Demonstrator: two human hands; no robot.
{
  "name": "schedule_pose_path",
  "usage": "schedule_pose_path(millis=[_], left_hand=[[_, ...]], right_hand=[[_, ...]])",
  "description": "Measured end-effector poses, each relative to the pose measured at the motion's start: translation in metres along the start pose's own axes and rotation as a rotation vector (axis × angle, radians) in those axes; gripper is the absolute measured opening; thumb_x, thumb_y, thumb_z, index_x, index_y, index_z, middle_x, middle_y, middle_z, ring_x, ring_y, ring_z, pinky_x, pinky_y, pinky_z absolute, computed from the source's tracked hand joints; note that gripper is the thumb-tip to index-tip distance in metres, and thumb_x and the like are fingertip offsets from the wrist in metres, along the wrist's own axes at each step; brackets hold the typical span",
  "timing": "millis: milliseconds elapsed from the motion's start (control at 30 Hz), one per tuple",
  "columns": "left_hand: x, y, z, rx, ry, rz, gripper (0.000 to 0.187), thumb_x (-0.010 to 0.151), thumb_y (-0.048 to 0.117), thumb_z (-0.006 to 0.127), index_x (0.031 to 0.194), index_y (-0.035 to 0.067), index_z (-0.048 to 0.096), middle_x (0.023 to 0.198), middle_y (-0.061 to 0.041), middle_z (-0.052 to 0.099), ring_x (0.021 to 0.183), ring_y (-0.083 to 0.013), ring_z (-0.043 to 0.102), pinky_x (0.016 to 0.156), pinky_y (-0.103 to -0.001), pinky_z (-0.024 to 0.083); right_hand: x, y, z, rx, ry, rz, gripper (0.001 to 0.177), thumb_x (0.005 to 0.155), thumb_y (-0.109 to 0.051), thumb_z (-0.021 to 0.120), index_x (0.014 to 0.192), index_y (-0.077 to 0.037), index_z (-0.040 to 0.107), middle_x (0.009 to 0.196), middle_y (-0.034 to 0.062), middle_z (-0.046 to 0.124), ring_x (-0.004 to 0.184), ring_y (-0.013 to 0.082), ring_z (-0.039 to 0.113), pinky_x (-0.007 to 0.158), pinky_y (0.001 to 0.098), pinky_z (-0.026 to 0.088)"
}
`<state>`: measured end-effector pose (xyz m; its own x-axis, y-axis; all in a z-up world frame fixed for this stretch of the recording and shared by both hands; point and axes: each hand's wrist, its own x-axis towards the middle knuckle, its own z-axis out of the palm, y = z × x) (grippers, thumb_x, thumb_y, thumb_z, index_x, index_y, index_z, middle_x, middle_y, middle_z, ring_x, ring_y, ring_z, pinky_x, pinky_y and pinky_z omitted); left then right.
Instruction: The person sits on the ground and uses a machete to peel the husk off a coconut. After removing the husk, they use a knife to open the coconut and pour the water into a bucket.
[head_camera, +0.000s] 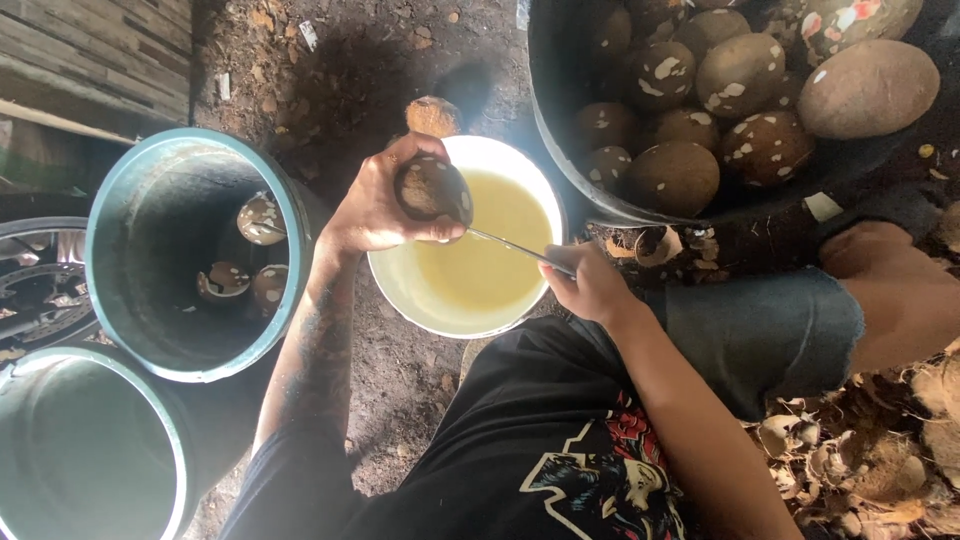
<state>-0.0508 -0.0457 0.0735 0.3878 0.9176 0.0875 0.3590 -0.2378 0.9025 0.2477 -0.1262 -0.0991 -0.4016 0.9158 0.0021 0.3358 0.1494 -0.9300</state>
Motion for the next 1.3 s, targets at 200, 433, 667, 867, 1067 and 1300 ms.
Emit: schedule_pose_path(millis=[200, 433, 667, 867, 1067, 1300], left_hand=[[0.001, 0.0, 0.003, 0.044, -0.021, -0.019, 0.072, 0.055, 0.018, 0.101, 0.117, 0.0, 0.068, 0.101, -0.023, 0.073, 0.097, -0.0455, 0.076, 0.086, -0.061, 0.063], [-0.003, 0.004, 0.002, 0.078, -0.021, -0.019, 0.072, 0.055, 0.019, 0.1, 0.116, -0.001, 0.068, 0.102, -0.023, 0.073, 0.098, -0.0463, 0.076, 0.086, -0.061, 0.063], [-0.001, 0.021, 0.004, 0.146, -0.033, -0.012, 0.069, 0.055, 0.017, 0.097, 0.115, -0.003, 0.068, 0.1, -0.024, 0.073, 0.096, -0.0468, 0.076, 0.085, -0.061, 0.064], [0.004, 0.043, 0.007, 0.251, -0.029, 0.051, 0.07, 0.055, 0.022, 0.098, 0.115, -0.002, 0.07, 0.1, -0.025, 0.074, 0.098, -0.0486, 0.075, 0.083, -0.061, 0.065], [0.008, 0.054, 0.011, 0.44, -0.089, 0.073, 0.069, 0.059, 0.025, 0.097, 0.118, -0.001, 0.073, 0.103, -0.024, 0.075, 0.1, -0.0474, 0.075, 0.083, -0.061, 0.065], [0.01, 0.065, 0.032, 0.843, -0.176, -0.062, 0.076, 0.056, 0.05, 0.093, 0.116, 0.007, 0.079, 0.102, -0.014, 0.078, 0.101, -0.0367, 0.076, 0.08, -0.052, 0.068]], right_hand=[[-0.001, 0.015, 0.001, -0.058, 0.002, 0.037, 0.013, 0.09, -0.012, 0.066, 0.082, -0.005, 0.073, 0.058, 0.0204, 0.062, 0.05, 0.0278, 0.061, 0.051, 0.0373, 0.047], [-0.002, 0.021, 0.006, -0.046, 0.008, 0.063, 0.014, 0.094, -0.015, 0.065, 0.084, -0.007, 0.073, 0.058, 0.0201, 0.062, 0.052, 0.0282, 0.061, 0.052, 0.0384, 0.048], [-0.002, 0.024, 0.006, -0.005, -0.001, 0.054, 0.016, 0.093, -0.012, 0.065, 0.079, -0.009, 0.069, 0.051, 0.0142, 0.056, 0.049, 0.0186, 0.049, 0.051, 0.0371, 0.044], [-0.001, 0.031, 0.0, 0.046, 0.028, 0.042, 0.021, 0.097, -0.017, 0.064, 0.077, -0.014, 0.066, 0.051, 0.0128, 0.055, 0.045, 0.0207, 0.048, 0.05, 0.0372, 0.042], [-0.004, 0.029, 0.001, -0.082, 0.0, 0.02, 0.02, 0.094, -0.014, 0.063, 0.074, -0.013, 0.062, 0.048, 0.0135, 0.051, 0.041, 0.026, 0.045, 0.049, 0.0365, 0.04], [0.001, -0.031, -0.019, -0.338, -0.107, 0.052, 0.005, 0.088, -0.013, 0.063, 0.083, -0.014, 0.065, 0.061, 0.0172, 0.067, 0.054, 0.037, 0.069, 0.055, 0.0437, 0.052]])
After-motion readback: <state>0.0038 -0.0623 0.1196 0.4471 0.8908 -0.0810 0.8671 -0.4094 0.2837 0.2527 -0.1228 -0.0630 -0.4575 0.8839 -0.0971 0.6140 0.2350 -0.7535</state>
